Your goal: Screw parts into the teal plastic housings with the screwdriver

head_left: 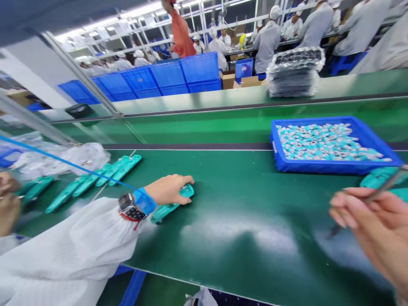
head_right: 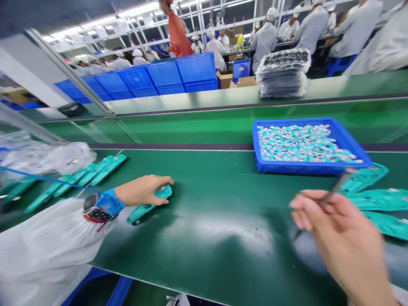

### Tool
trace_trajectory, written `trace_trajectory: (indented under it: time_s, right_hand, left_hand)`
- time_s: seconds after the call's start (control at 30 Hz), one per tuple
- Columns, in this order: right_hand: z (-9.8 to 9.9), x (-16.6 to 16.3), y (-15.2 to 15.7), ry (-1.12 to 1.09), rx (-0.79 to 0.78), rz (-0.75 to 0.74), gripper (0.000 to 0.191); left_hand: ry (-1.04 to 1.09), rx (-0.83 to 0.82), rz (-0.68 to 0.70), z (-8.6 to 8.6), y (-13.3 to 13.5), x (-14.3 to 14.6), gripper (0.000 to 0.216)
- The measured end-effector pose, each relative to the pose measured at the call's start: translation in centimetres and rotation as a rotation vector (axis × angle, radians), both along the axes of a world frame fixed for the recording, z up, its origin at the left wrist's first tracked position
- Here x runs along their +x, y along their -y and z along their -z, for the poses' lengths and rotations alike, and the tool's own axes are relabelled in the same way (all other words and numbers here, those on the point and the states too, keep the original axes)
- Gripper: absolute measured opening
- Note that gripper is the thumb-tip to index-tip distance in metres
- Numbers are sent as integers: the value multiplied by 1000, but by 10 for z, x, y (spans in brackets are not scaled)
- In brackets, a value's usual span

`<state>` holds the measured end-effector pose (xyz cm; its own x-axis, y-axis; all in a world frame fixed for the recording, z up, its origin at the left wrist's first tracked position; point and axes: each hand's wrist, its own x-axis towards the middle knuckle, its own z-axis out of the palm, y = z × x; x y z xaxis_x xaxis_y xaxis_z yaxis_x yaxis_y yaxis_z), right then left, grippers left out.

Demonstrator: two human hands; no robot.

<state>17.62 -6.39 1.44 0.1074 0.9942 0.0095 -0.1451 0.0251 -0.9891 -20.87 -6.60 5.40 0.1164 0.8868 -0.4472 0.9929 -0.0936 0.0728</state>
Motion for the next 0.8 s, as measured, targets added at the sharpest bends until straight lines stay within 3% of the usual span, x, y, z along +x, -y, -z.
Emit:
trace_trajectory:
  time_s: [0.17,0.33,0.57,0.8]
  right_hand:
    - [-27,-50,-2,-181,126,-224,8]
    - [-27,-81,-5,-346,156,-247,24]
    - [-14,-94,-11,-355,263,-64,43]
    - [-16,-95,-12,-350,260,-59,40]
  left_hand:
    - [290,73,300,28,-45,99,41]
    - [437,170,397,49,-73,160,30]
    - [369,225,351,50,-75,191,28]
    - [353,269,386,54,-72,195,32]
